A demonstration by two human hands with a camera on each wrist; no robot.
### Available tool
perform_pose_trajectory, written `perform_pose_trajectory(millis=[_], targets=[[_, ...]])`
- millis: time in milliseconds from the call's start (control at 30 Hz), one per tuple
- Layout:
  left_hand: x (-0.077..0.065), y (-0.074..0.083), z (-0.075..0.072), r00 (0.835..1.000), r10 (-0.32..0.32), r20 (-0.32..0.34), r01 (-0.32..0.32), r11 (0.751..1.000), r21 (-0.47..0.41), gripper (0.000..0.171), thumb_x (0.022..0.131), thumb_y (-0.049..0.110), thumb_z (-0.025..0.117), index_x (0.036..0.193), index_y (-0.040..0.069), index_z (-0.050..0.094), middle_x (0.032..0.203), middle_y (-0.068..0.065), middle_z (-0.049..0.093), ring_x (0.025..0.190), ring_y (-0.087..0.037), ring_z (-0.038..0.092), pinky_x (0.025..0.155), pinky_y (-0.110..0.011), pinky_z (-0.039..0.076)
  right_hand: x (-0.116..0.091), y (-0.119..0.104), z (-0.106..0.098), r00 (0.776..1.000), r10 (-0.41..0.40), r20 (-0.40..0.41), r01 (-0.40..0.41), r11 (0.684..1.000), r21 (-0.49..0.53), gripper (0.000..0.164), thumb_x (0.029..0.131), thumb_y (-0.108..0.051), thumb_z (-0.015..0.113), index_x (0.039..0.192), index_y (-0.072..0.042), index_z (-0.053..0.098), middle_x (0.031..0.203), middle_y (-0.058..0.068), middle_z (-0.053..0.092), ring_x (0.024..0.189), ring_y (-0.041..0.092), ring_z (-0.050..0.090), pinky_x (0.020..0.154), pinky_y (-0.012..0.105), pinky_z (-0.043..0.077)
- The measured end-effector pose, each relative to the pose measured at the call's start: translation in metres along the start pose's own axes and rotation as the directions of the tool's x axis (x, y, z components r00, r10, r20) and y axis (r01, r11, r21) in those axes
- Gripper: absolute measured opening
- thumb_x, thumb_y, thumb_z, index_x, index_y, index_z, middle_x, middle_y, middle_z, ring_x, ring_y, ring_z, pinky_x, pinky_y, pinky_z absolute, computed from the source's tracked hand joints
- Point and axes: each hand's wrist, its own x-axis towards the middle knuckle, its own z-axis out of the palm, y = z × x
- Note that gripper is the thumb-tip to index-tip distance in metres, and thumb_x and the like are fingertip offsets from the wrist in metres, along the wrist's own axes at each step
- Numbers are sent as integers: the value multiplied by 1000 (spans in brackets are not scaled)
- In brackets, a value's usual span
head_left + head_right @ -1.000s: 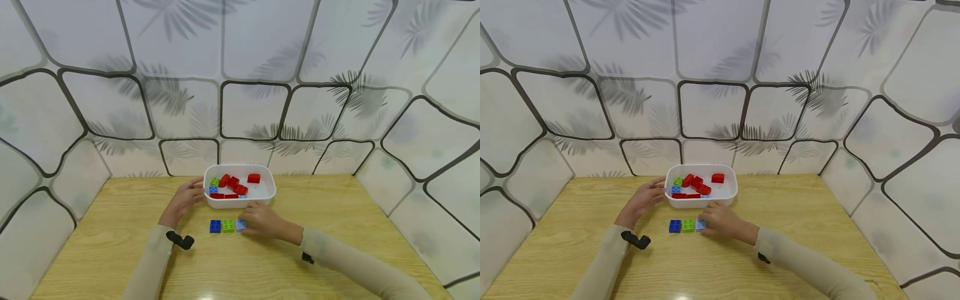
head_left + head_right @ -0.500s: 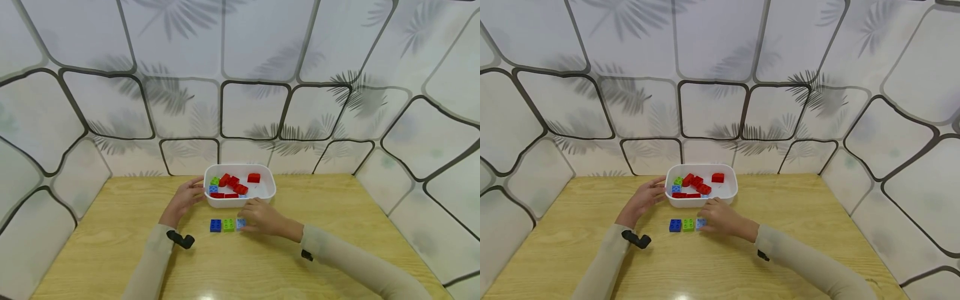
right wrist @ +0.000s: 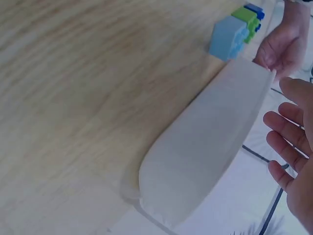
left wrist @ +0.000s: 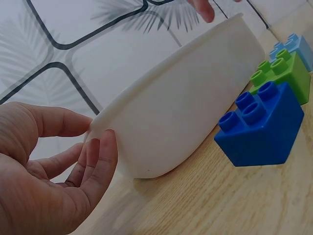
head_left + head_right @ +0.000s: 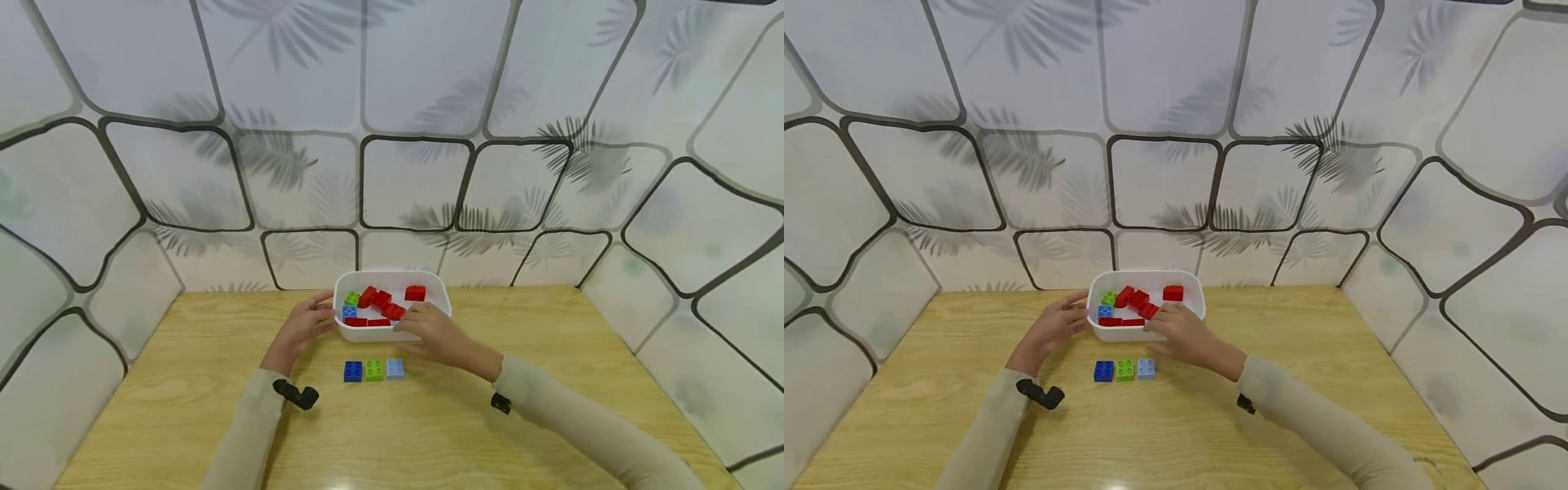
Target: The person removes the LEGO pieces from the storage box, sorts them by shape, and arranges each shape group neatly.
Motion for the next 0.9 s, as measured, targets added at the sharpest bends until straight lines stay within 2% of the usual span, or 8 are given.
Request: perform_pose_trajectory(millis=[167,300,433,533,700,900], targets=[[1,0,0,1000,10,-2,-10,1000,-6,57,102,2,55,157,10,39,146,-21,47,114,-21,58,99,-35,56,10,14,-4,999,11,-49,-11,1000,-4,21,79,-15,88,96,-10,77,90,2,74,87,19,64,83,36,54],[0,0,0,1000,9,-3,-9,1000,-5,57,102,2,56,157,9,40,144,-20,48,114,-21,58,100,-36,55,16,28,-2,998,51,-34,-51,999,7,21,77,-10,89,94,-8,77,88,3,74,84,20,65,82,38,53],[-1,-1,1,1000,12,4,-12,1000,-5,57,102,3,56,157,9,39,141,-18,49,113,-21,58,103,-39,54,20,41,2,991,122,59,-125,991,41,21,77,-8,88,96,-5,79,90,5,77,86,22,66,86,41,53],[0,-2,0,1000,12,2,-12,1000,-8,57,102,3,56,157,9,39,139,-17,50,112,-20,58,102,-38,54,23,48,6,974,162,157,-176,981,80,22,79,-11,87,99,-4,80,95,6,78,89,24,67,88,41,52],[0,-4,0,1000,-2,1,2,1000,-9,57,102,2,56,157,10,40,139,-16,51,111,-19,59,98,-35,56,29,52,13,946,150,286,-197,970,142,21,82,-12,85,101,-5,80,99,6,79,92,27,69,87,40,52],[0,-2,0,1000,-8,-7,8,1000,-9,58,102,3,57,156,11,41,138,-15,51,110,-18,58,103,-39,54,33,54,19,928,146,342,-218,959,181,21,82,-8,84,102,-5,81,102,4,80,94,23,70,89,38,53]])
